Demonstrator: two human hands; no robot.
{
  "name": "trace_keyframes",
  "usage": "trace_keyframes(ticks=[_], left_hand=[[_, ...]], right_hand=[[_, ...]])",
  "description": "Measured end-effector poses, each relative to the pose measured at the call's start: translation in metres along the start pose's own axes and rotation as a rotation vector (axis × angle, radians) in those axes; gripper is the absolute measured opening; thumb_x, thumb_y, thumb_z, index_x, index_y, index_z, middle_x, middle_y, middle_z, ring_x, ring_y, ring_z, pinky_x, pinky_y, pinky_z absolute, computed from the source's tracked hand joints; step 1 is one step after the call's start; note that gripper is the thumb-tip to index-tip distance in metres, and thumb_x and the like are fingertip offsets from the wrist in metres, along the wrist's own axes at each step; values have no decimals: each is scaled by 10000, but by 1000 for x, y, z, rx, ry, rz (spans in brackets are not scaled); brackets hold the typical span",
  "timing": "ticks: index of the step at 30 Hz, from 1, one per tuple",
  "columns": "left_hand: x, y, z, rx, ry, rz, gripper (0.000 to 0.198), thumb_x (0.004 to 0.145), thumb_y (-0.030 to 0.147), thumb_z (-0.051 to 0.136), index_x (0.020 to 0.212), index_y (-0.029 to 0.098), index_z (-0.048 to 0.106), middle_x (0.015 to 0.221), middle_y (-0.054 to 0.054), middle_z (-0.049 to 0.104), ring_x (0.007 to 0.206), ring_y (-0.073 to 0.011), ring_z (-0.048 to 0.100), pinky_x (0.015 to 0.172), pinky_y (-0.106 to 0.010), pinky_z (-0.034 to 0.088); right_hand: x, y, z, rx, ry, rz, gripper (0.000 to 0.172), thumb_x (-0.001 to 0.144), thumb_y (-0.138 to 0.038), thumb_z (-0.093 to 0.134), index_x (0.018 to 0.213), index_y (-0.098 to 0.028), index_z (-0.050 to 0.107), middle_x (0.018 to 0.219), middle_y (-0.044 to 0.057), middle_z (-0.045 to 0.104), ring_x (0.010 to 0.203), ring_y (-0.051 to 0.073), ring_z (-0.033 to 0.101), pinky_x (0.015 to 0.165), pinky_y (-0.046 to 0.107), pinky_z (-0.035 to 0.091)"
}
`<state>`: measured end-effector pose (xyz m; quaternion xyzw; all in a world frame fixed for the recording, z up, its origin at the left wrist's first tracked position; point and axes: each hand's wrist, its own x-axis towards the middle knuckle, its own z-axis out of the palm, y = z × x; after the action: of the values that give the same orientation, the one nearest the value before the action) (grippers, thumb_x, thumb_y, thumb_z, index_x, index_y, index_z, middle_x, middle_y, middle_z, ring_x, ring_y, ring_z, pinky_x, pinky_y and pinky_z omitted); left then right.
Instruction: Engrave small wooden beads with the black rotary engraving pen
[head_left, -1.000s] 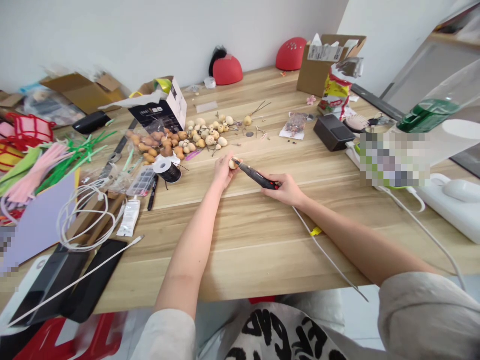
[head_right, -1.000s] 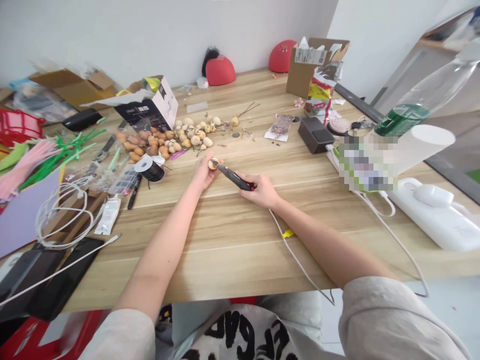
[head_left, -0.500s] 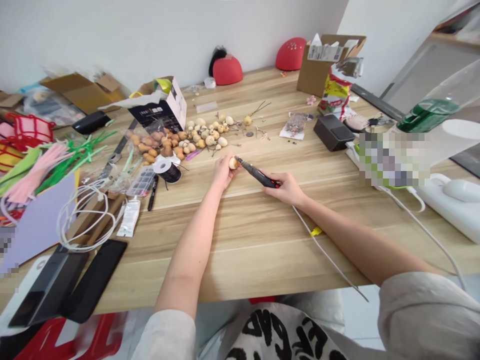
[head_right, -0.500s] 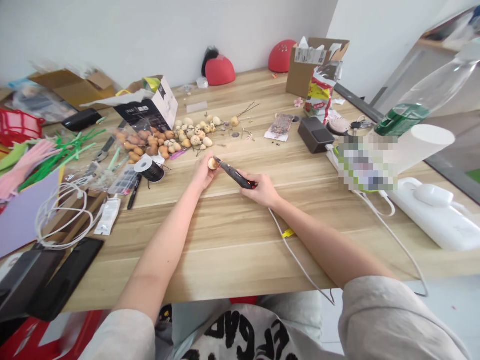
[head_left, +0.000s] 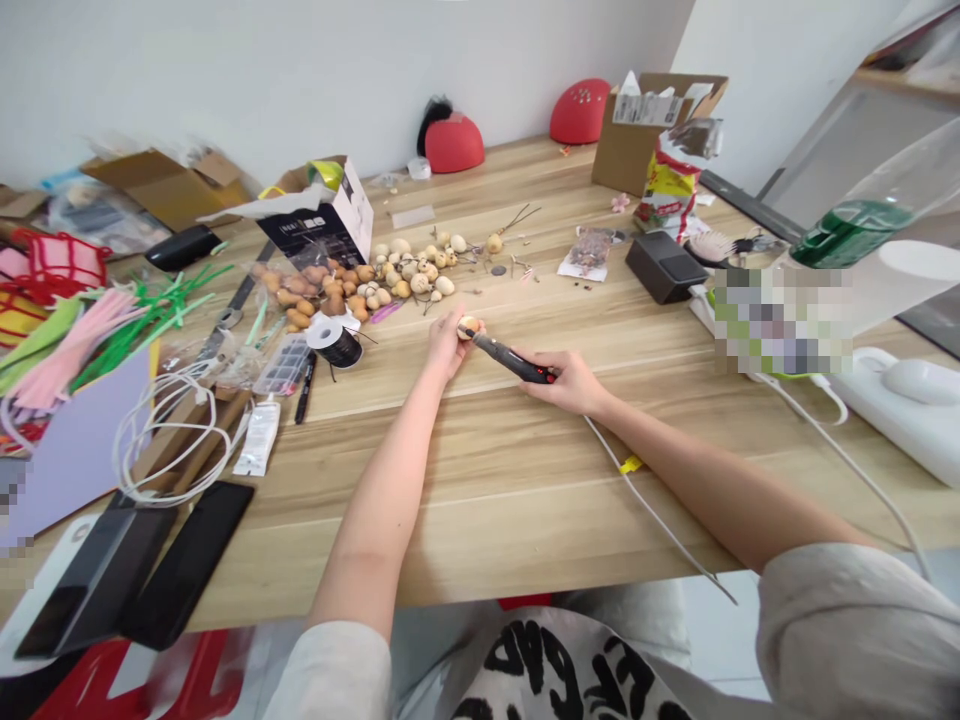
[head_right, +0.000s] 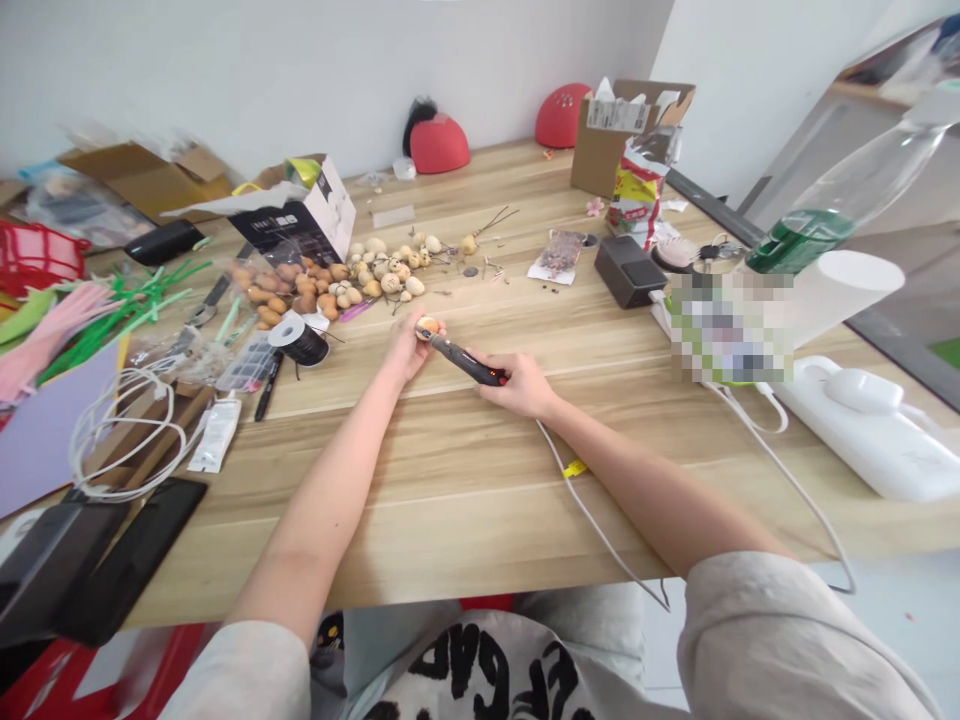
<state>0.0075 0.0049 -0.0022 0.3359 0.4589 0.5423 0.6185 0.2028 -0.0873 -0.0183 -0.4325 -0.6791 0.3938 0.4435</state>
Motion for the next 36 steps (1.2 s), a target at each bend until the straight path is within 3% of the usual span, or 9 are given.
trace_keyframes(ticks=[4,8,13,18,22,26,28,31,36], left_hand=[[-4,-2,4,117,48,60,337,831,451,684,698,183,528,593,26,598,553,-104,607,543,-210,463],[-29,-7,16,457,5,408,312,766,357,754,603,180,556,536,54,499,536,-81,485,554,-208,368],[-64,-15,34,609,-141,542,236,691,264,820,605,191,613,545,51,512,567,-89,438,611,-223,329],[-68,-18,38,527,-108,546,244,637,246,850,580,198,617,574,29,551,623,-110,473,636,-219,358],[-66,-22,44,292,-96,318,376,687,409,812,578,191,525,579,30,578,506,-81,454,519,-221,344],[-73,-25,55,9,-164,12,445,618,454,856,615,188,499,464,82,460,409,-61,409,454,-214,356],[-78,-26,59,-95,-176,-93,403,621,447,858,690,162,583,463,88,464,409,-58,423,464,-214,398],[-81,-25,61,-216,-173,-175,360,641,407,851,746,139,634,546,49,576,468,-76,519,465,-211,429],[-77,-22,56,-322,-170,-250,253,709,304,822,799,118,676,702,-8,684,594,-91,622,576,-211,519]], right_hand=[[3,-1,0,161,158,50,468,672,-312,737,1113,-156,745,965,28,757,969,252,705,879,350,552],[7,-2,3,456,238,233,356,624,-360,812,893,-177,669,618,-61,544,515,99,508,546,260,496],[4,-14,10,734,153,278,439,572,-388,874,857,-225,582,809,-27,608,750,146,623,688,311,604],[4,-17,11,792,72,294,504,550,-336,902,903,-248,552,795,-56,624,738,144,665,686,333,640],[5,-14,10,679,38,243,558,589,-430,883,976,-244,527,801,-42,665,641,135,671,515,245,572],[3,-11,9,301,17,201,450,794,-648,651,901,-240,493,526,-75,561,406,121,524,360,216,375],[3,-12,11,75,130,175,430,877,-669,513,862,-239,506,498,-56,548,433,146,546,436,254,434],[6,-27,11,-199,305,109,378,922,-593,452,866,-229,537,721,59,691,719,230,683,659,342,542],[-28,-97,-9,-539,229,-169,163,836,-366,564,838,-230,654,997,150,729,934,279,674,813,418,546]])
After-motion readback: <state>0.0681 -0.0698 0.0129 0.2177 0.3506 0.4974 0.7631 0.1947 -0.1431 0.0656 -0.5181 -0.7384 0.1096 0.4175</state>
